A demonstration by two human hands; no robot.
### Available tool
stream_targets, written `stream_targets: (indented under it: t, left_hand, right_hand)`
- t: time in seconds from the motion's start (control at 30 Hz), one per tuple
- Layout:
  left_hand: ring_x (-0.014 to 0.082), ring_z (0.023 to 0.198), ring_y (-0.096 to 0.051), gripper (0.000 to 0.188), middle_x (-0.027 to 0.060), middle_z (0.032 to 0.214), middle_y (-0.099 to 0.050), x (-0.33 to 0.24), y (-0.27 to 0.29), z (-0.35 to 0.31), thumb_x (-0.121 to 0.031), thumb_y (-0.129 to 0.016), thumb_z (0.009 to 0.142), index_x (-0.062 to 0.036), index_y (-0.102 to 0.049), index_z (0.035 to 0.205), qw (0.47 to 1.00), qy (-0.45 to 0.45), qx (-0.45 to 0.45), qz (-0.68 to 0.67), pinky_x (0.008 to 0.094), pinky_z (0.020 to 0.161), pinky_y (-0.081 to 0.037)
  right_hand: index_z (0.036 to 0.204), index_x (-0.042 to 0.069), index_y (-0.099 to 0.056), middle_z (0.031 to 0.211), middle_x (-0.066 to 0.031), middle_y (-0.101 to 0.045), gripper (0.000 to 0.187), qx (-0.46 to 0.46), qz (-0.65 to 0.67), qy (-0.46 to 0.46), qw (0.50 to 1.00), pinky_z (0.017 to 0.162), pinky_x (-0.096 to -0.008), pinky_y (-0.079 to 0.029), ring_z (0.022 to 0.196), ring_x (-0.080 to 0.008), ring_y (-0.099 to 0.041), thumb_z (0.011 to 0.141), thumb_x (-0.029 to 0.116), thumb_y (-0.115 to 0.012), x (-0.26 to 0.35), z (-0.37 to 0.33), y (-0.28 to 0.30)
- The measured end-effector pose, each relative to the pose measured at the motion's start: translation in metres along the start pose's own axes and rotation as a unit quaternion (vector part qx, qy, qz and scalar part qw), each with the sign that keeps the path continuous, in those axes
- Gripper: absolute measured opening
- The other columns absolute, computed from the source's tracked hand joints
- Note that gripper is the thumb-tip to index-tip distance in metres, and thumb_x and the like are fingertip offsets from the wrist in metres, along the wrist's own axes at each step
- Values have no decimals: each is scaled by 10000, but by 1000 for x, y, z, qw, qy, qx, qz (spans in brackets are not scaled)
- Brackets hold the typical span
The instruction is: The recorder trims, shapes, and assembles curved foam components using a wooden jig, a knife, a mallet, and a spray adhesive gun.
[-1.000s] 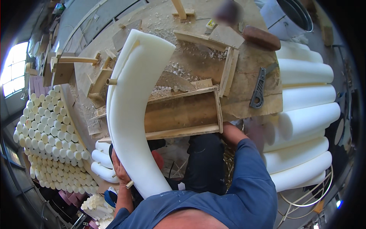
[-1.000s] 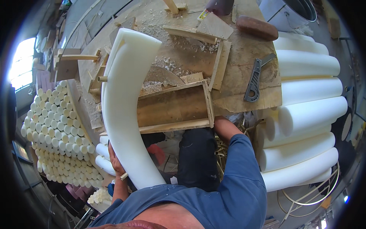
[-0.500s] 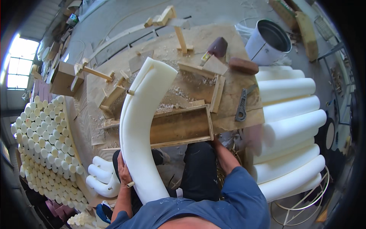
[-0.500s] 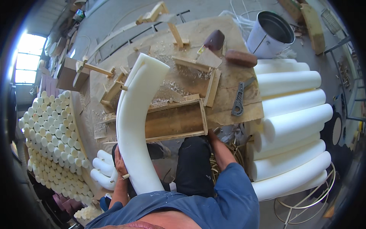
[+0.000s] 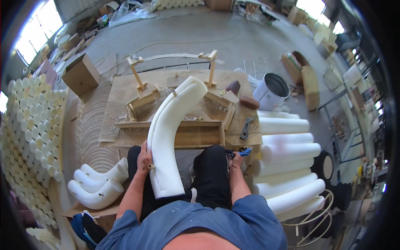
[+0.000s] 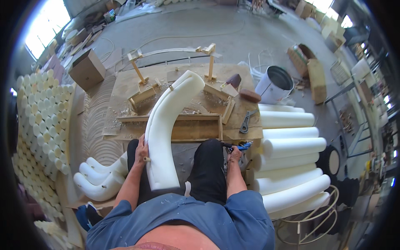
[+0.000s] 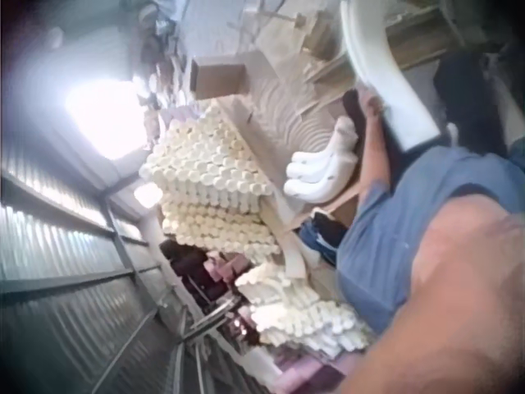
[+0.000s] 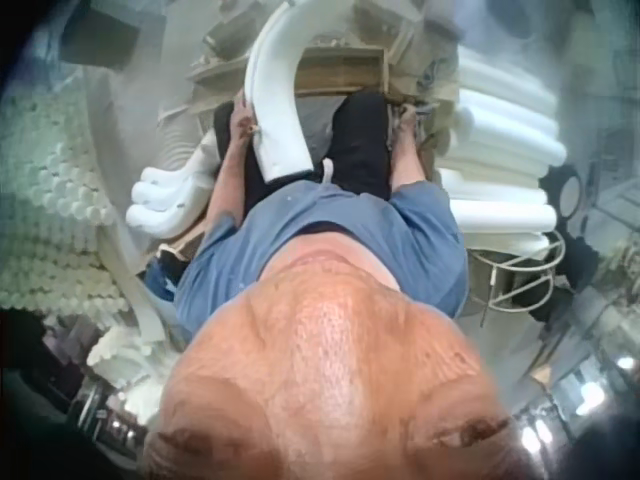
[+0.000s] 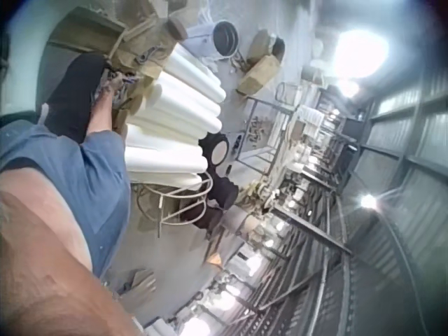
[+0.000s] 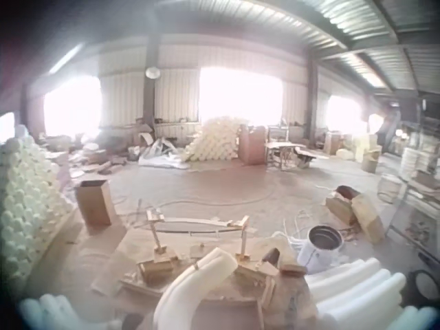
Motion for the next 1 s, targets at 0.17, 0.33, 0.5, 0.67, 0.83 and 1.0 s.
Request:
stream_targets:
  t: [0.17,0.33,0.5,0.67,0.83,1.0]
  left_hand:
    - [397,1236,-615,574,239,1357,-614,34,-2,1,-350,-502,1043,-52,-394,1522,990,-116,-69,38,409,1019,-485]
    - [457,1273,-580,788,280,1405,-582,1,-7,0,-496,-563,964,-37,-305,1550,992,100,46,70,460,1073,-448]
    - [448,1201,-624,833,305,1295,-631,15,-23,15,-433,-654,891,-19,-312,1528,996,5,25,-82,450,1036,-477]
    - [348,1123,-659,831,272,1299,-630,25,11,44,-398,-717,828,31,-410,1470,988,-53,-19,-144,402,991,-506]
    - [264,1093,-605,690,179,1247,-614,-46,65,-7,-316,-712,814,38,-514,1371,982,-43,103,-155,379,951,-506]
    - [371,1085,-626,639,264,1133,-630,-24,64,-49,-516,-657,864,16,-545,1200,994,-98,5,-58,431,944,-478]
  right_hand:
    - [1219,44,-608,1144,-113,-675,445,27,12,9,1000,883,-591,-555,1109,-291,-635,775,20,-635,57,-70,-7]
    - [1105,16,-670,1107,-110,-654,343,-1,-20,128,992,786,-559,-603,1024,-292,-634,779,96,-601,121,-131,27]
    - [1063,40,-669,988,-96,-643,236,21,-84,163,983,658,-469,-592,896,-246,-627,843,114,-625,194,-185,-4]
    - [1133,13,-662,1051,-112,-656,303,84,-135,229,960,684,-435,-580,936,-248,-639,852,95,-584,265,-207,-72]
    - [1076,-4,-684,1100,-112,-652,211,195,-170,291,921,766,-483,-632,1042,-243,-643,896,75,-607,324,-201,-142]
    - [1162,-33,-702,1108,-130,-694,318,323,-187,237,897,973,-415,-549,1032,-256,-673,973,187,-570,310,-228,-219]
Point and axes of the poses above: each hand's wrist, its own z-axis towards the middle knuckle, its own y-axis out of the back of the hand, x = y × z, the point moved 6 cm from there along z, towards the middle knuckle
